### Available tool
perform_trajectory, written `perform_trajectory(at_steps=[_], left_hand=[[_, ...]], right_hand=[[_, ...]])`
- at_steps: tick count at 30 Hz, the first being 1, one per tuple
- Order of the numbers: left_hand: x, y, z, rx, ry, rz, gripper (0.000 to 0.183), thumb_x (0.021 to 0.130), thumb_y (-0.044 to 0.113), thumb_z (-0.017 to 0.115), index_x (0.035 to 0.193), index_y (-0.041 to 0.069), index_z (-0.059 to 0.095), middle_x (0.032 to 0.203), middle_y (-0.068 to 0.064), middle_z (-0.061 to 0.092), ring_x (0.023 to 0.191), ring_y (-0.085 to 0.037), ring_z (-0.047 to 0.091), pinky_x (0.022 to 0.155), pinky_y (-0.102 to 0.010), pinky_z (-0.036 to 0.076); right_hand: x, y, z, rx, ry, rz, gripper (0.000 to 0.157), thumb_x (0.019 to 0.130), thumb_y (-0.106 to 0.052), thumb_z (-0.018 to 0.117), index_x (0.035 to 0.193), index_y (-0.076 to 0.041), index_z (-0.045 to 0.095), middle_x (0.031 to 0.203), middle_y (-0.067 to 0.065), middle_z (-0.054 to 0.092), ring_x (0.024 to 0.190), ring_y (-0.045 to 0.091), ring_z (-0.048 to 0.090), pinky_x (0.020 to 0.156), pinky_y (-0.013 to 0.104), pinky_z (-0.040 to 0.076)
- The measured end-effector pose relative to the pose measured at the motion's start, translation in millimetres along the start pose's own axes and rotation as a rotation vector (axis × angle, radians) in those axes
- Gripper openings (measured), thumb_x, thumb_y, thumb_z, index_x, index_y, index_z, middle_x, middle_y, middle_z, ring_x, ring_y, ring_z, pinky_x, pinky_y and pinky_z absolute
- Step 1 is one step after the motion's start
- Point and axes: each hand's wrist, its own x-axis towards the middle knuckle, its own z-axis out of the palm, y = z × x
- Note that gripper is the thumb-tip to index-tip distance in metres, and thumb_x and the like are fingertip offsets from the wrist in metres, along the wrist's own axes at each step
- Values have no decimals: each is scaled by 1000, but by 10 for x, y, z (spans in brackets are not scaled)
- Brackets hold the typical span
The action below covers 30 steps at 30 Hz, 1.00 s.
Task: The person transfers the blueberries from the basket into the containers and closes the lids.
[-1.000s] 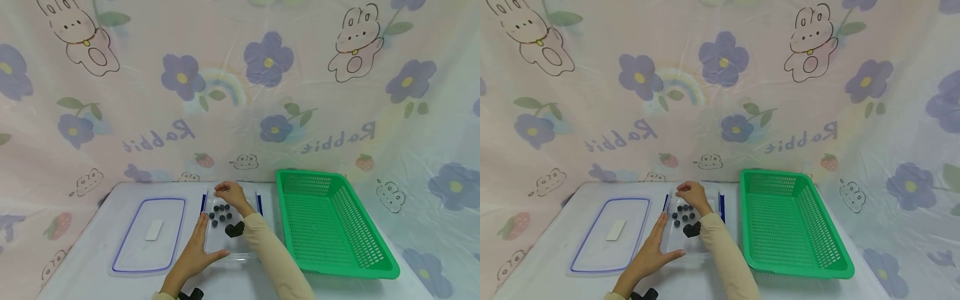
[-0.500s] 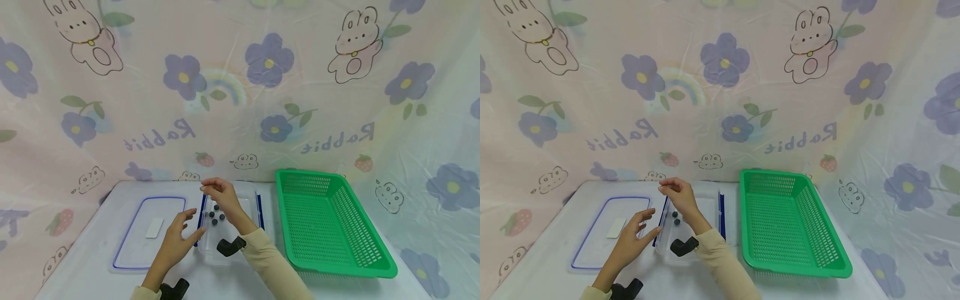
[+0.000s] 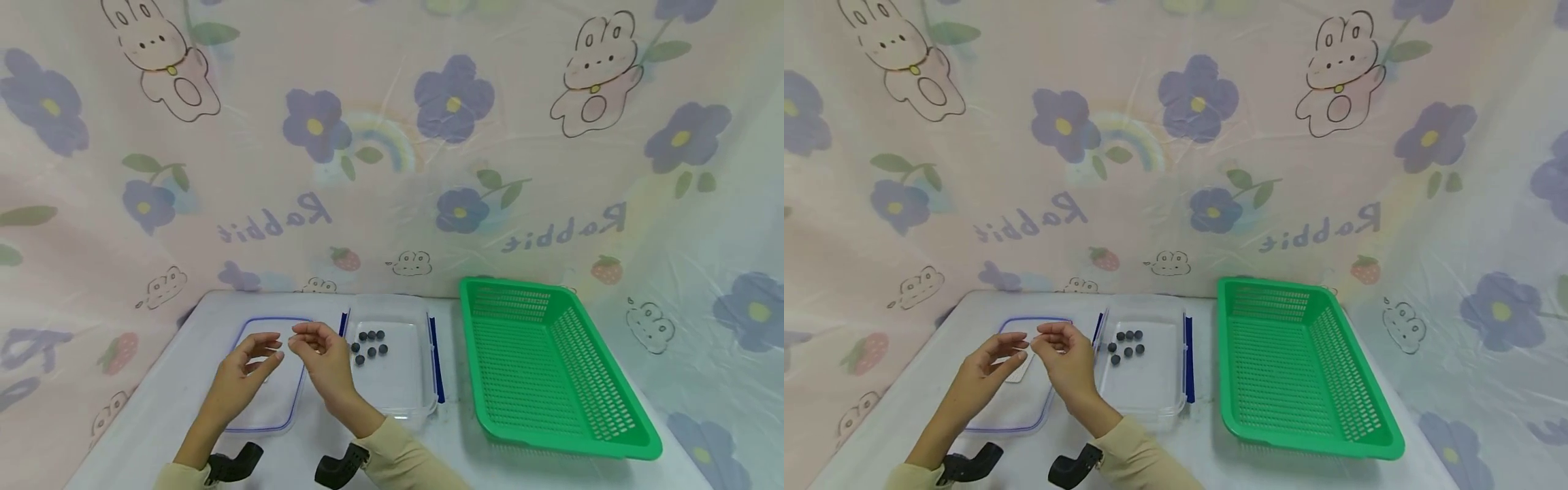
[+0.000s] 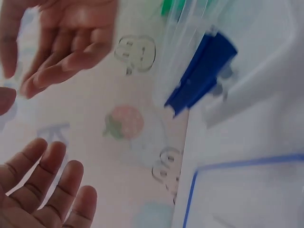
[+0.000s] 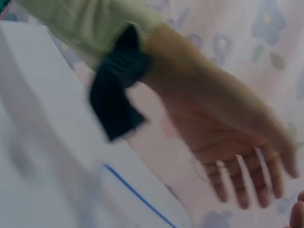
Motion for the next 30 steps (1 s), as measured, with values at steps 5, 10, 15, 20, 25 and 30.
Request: perform_trajectory(at_steps=[5, 10, 15, 20, 25, 30], left_hand=[[-15, -131, -260, -23, -20, -77, 33, 99, 21, 59, 127, 3, 57, 118, -11, 61, 100, -3, 54, 80, -17, 46], [-57, -317, -488, -50, -23, -147, 37, 99, 23, 58, 129, 2, 55, 115, -3, 62, 100, -3, 54, 79, -18, 47], [-87, -554, -642, -110, -31, -175, 39, 98, 20, 60, 130, -1, 52, 114, -5, 61, 99, -4, 57, 80, -16, 48], [-96, -715, -730, -129, -49, -254, 44, 99, 23, 60, 131, -5, 49, 115, -11, 59, 97, -6, 60, 79, -18, 50], [-92, -908, -772, -163, -74, -340, 49, 99, 22, 58, 132, -11, 44, 116, -14, 60, 96, -2, 59, 79, -23, 51], [-106, -1071, -811, -112, -89, -422, 55, 99, 25, 59, 134, -12, 41, 122, -21, 58, 92, 5, 56, 79, -22, 51]], right_hand=[[-135, 212, 238, 46, 72, 34, 18, 84, -6, 70, 102, -5, 69, 89, 1, 67, 80, 11, 58, 70, 19, 47], [-229, 440, 392, -25, 165, 87, 18, 82, -8, 72, 99, -9, 68, 88, -3, 65, 81, 11, 59, 66, 20, 48], [-290, 705, 468, -137, 273, 77, 24, 74, -5, 74, 96, -10, 68, 87, -7, 64, 83, 16, 60, 67, 24, 51], [-282, 889, 477, -249, 332, 35, 32, 71, -3, 74, 101, -9, 65, 96, -6, 60, 92, 27, 57, 79, 36, 51], [-189, 1013, 440, -333, 395, 55, 36, 71, -6, 73, 105, -6, 63, 102, 3, 60, 100, 31, 55, 87, 44, 45], [-109, 1068, 429, -400, 443, 98, 41, 70, -8, 73, 110, -6, 61, 107, 6, 56, 105, 32, 54, 91, 47, 43]])
